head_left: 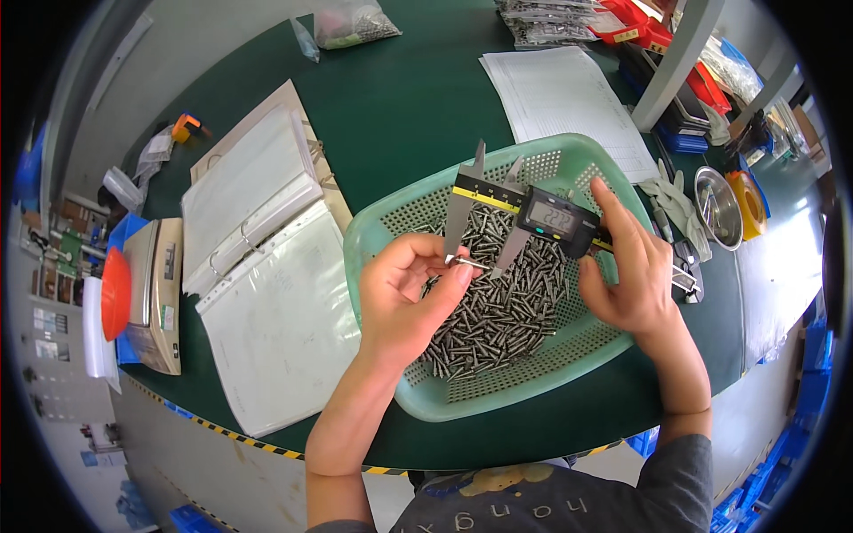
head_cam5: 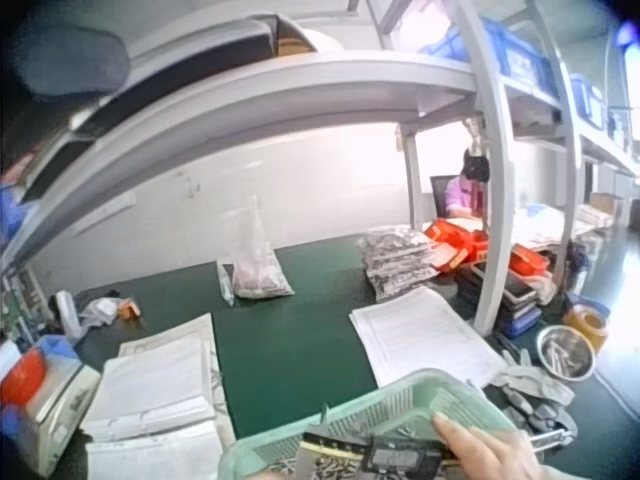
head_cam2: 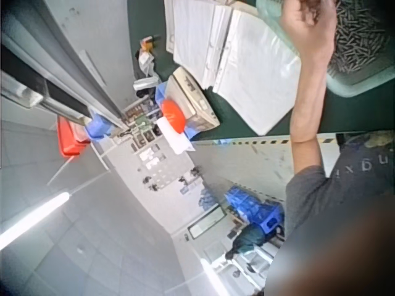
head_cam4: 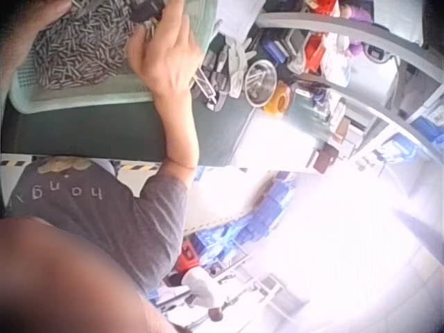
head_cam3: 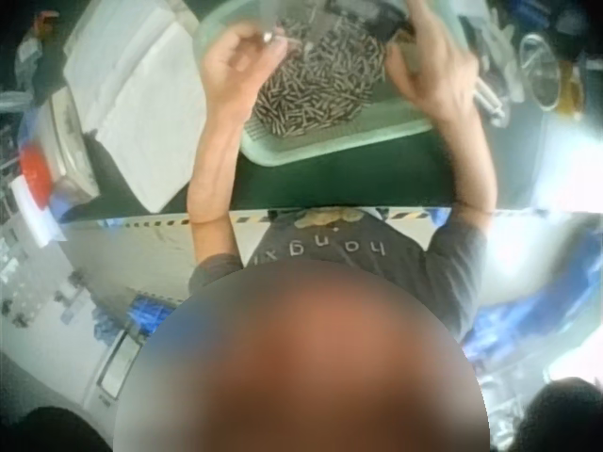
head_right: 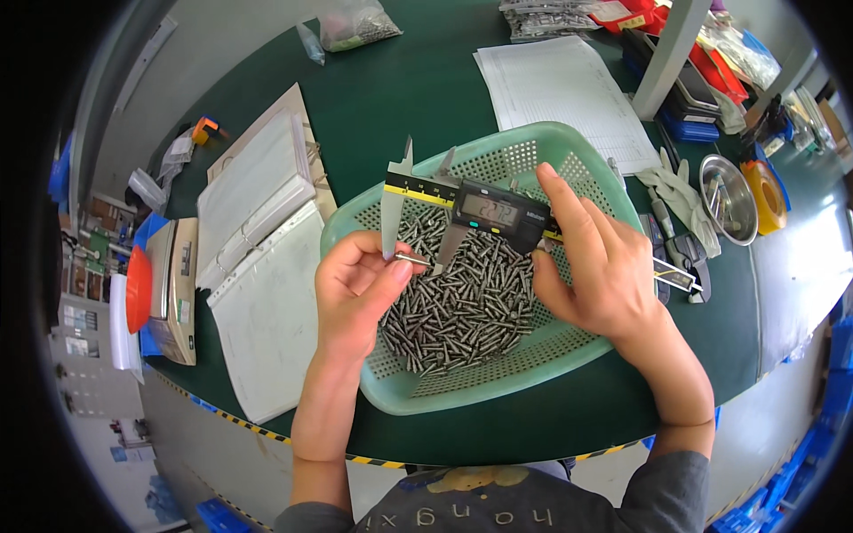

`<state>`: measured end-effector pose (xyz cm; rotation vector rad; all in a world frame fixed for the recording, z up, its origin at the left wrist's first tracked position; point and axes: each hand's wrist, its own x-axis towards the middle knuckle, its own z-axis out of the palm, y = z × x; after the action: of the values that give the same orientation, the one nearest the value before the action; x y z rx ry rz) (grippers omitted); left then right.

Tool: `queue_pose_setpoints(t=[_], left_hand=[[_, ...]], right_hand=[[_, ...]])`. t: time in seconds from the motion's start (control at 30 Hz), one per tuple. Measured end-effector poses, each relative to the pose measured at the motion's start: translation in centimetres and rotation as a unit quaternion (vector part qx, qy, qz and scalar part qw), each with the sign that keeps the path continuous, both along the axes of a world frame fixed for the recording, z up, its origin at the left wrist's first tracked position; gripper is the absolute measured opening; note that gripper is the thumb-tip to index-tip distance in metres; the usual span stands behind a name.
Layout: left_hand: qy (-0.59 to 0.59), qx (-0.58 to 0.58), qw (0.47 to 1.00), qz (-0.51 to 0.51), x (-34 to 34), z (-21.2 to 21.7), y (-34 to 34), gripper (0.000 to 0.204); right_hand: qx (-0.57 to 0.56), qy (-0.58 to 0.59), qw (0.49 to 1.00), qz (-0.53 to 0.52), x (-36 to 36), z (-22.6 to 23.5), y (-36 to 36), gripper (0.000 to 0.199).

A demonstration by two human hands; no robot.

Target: The recorder uses a digital caliper to measure the dimensions of small metal pins at a quality control workstation.

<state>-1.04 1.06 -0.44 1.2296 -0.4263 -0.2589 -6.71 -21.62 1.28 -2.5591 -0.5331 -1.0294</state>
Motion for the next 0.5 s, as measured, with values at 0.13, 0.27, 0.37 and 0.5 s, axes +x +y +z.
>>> queue_pose_setpoints(t=[0.13,0.27,0.37,0.5], left_hand=[[0.037,0.001,0.999,0.0,-0.12,0.4,0.13,0.014],[0.037,0.006,0.999,0.006,-0.12,0.49,0.07,0.014],[0.036,0.005,0.999,0.006,-0.13,0.48,0.06,0.014],[0.023,0.007,1.0,0.001,-0.16,0.7,-0.06,0.014]], right_hand=[[-0.015,0.007,1.0,-0.005,-0.19,0.12,0.06,0.063],[-0.02,0.007,1.0,-0.001,-0.2,0.08,-0.09,0.063],[-0.014,0.005,1.0,0.0,-0.19,0.03,-0.14,0.062],[0.01,0.031,0.999,-0.026,-0.4,0.36,-0.07,0.047]])
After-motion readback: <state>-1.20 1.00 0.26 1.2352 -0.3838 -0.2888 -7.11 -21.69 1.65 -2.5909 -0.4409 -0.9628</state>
